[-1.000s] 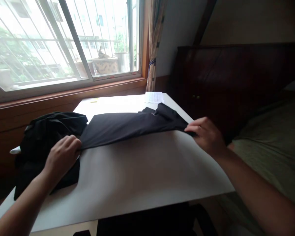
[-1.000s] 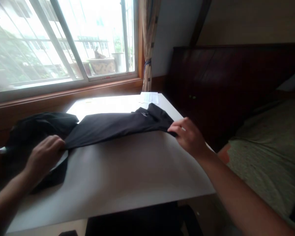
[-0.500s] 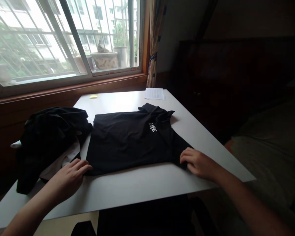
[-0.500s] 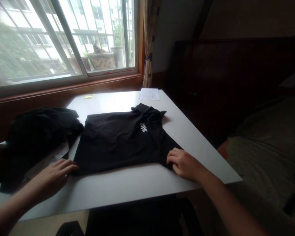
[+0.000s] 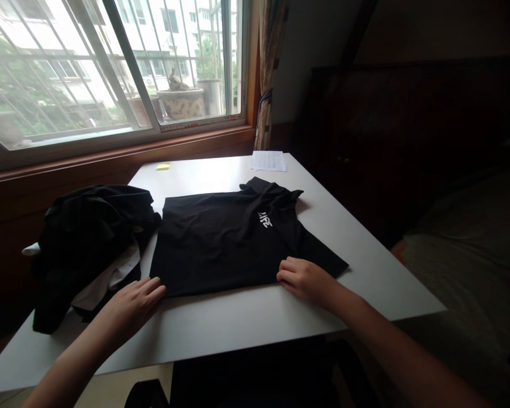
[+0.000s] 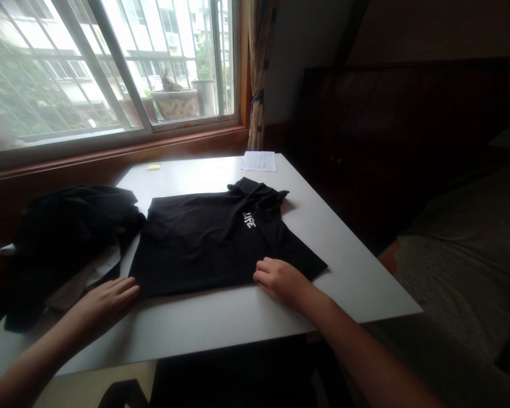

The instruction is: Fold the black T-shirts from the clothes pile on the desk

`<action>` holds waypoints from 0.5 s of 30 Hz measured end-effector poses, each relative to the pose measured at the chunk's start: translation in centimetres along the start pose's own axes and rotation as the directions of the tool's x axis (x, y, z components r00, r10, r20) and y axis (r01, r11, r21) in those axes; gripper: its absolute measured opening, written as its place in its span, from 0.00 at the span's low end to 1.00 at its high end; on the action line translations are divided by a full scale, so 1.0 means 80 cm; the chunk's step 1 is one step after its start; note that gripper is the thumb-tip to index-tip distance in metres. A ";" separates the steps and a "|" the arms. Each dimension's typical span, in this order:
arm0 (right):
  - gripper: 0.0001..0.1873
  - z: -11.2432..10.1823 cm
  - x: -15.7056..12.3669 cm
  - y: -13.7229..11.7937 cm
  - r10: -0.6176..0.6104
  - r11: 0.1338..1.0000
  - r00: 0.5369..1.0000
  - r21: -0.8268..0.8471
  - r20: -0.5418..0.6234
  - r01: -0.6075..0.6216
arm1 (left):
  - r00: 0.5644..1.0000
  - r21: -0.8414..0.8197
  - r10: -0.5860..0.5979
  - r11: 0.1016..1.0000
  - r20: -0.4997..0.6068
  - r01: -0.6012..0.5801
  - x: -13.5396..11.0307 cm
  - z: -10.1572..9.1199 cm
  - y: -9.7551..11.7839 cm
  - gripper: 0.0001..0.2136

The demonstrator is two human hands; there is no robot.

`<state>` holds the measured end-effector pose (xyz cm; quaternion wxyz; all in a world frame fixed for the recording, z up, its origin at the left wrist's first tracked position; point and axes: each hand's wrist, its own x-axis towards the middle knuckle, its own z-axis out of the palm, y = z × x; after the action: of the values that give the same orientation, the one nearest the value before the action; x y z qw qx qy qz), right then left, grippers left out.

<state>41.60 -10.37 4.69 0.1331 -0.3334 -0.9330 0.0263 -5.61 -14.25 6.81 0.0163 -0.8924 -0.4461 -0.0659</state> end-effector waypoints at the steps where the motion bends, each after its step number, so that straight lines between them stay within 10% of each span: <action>1: 0.06 0.001 -0.004 0.000 -0.012 1.000 1.000 -0.002 -0.004 0.012 | 1.000 -0.004 -0.005 1.000 0.003 0.005 -0.002 0.000 -0.001 0.09; 9: 0.16 0.006 -0.043 -0.008 -0.033 0.998 0.991 0.049 -0.134 0.039 | 0.991 -0.047 -0.006 0.999 0.130 0.012 0.012 -0.016 -0.001 0.07; 15: 0.22 0.014 -0.054 -0.013 0.008 0.995 0.991 0.095 -0.131 0.004 | 0.971 -0.071 0.230 0.970 -0.064 -0.234 0.094 -0.002 0.080 0.19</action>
<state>43.86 -13.84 2.80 0.2100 -0.3286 -0.9195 0.0490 3.96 -12.14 8.15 0.0012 -0.9362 -0.3352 -0.1055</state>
